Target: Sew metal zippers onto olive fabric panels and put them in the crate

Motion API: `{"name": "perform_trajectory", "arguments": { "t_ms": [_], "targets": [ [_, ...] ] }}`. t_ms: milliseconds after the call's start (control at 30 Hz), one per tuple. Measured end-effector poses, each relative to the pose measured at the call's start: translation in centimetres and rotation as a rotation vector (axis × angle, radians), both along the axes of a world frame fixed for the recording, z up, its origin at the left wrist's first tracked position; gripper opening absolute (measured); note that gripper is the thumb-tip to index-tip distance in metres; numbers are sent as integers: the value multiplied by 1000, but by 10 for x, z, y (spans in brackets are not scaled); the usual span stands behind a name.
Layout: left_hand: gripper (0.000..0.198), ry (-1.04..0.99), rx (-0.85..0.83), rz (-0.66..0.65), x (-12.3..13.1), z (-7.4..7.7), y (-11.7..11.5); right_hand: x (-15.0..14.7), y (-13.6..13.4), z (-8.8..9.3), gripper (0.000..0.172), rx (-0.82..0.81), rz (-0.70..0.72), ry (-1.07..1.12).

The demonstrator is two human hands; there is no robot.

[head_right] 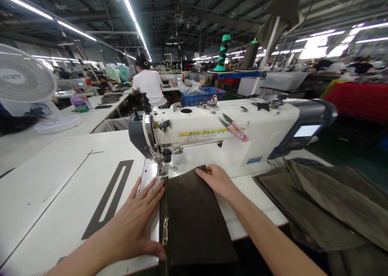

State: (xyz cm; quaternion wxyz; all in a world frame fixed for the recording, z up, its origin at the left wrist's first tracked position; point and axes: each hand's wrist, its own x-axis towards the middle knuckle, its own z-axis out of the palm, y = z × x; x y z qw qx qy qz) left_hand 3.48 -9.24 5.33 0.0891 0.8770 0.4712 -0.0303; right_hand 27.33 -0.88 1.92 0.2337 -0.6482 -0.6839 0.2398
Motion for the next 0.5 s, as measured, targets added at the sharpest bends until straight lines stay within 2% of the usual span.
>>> {"name": "perform_trajectory", "arguments": {
  "t_ms": [133, 233, 367, 433, 500],
  "targets": [
    [111, -6, -5, 16, -1, -1, 2, -2, -5, 5, 32, 99, 4, -75],
    [109, 9, -9, 29, -1, -1, 5, -10, -6, 4, 25, 182, -61, -251],
    [118, 8, -2, 54, 2, -2, 9, -18, -3, 0, 20, 192, -96, -468],
    [121, 1, -4, 58, 2, -4, 10, -19, -6, -1, 24, 196, -118, -510],
    [122, 3, -15, 56, 2, -5, 10, -18, -17, -5, 39, 225, -124, -573]
  ]
}}
